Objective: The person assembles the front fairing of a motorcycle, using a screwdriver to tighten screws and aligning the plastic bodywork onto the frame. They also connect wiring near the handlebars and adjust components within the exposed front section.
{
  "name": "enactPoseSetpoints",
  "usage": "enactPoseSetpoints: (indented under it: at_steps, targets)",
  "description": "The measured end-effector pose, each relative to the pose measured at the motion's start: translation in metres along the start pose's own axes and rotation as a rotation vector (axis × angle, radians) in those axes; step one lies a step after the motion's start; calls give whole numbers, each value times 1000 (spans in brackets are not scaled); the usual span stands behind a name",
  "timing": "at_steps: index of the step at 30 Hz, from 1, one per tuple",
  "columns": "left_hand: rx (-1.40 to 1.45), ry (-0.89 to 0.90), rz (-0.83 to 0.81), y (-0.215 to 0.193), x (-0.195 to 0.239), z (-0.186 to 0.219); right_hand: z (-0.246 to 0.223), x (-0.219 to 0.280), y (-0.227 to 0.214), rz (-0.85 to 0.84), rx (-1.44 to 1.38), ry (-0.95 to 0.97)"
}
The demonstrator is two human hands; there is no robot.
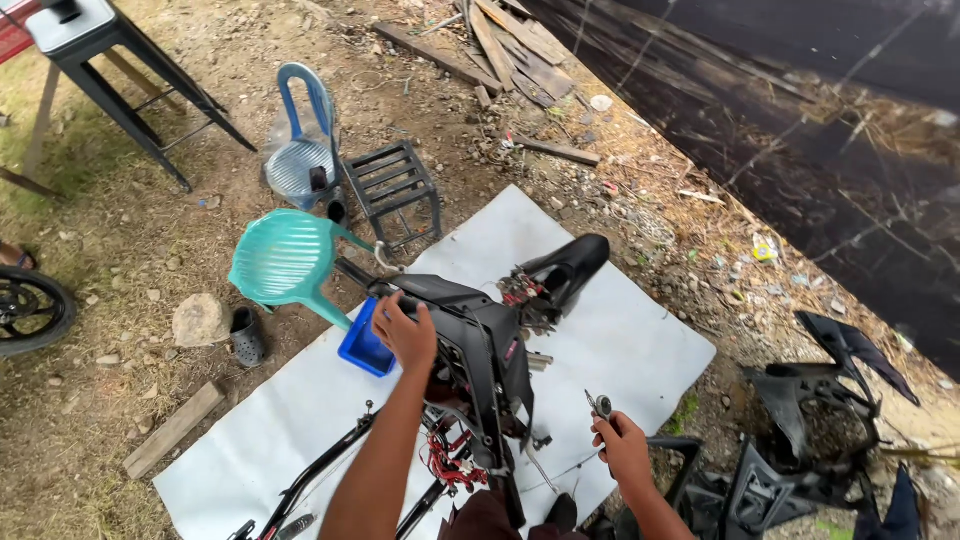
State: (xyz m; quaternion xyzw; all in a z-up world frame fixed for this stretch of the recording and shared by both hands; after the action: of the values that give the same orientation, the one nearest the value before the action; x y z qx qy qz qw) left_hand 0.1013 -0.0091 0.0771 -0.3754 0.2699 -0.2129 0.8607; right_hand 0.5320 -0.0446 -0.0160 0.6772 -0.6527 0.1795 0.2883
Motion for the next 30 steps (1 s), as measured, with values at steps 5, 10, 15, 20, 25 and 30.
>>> enactPoseSetpoints:
  at_steps: [5, 10, 15, 20, 25, 30]
  targets:
    - [-28, -7, -415, 57, 71, 38, 38, 18, -80, 91, -32, 37]
    - [548, -311, -611, 189, 90, -28, 59, 49, -147, 138, -58, 22]
    - [921, -443, -492, 118, 98, -13, 75, 64, -194, 184, -116, -4]
    - [768, -416, -525, 102, 88, -11, 81, 59, -221, 195, -99, -18]
    - [545, -352, -664, 112, 88, -11, 61, 45, -215, 184, -72, -10]
    - [699, -288, -759, 129, 88, -25, 12, 5, -187, 94, -14, -45]
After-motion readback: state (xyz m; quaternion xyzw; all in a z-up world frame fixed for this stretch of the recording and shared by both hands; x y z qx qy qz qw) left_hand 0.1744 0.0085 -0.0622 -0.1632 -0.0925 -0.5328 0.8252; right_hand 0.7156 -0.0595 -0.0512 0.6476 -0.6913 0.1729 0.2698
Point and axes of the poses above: each hand's wrist, its own x-axis away from the middle knuckle, its own y-axis out of the palm, z = x × y, the point moved 6 cm from there along -x, towards the middle knuckle, and after that the axes turned 10 degrees about -x, right-handed, at the moved point
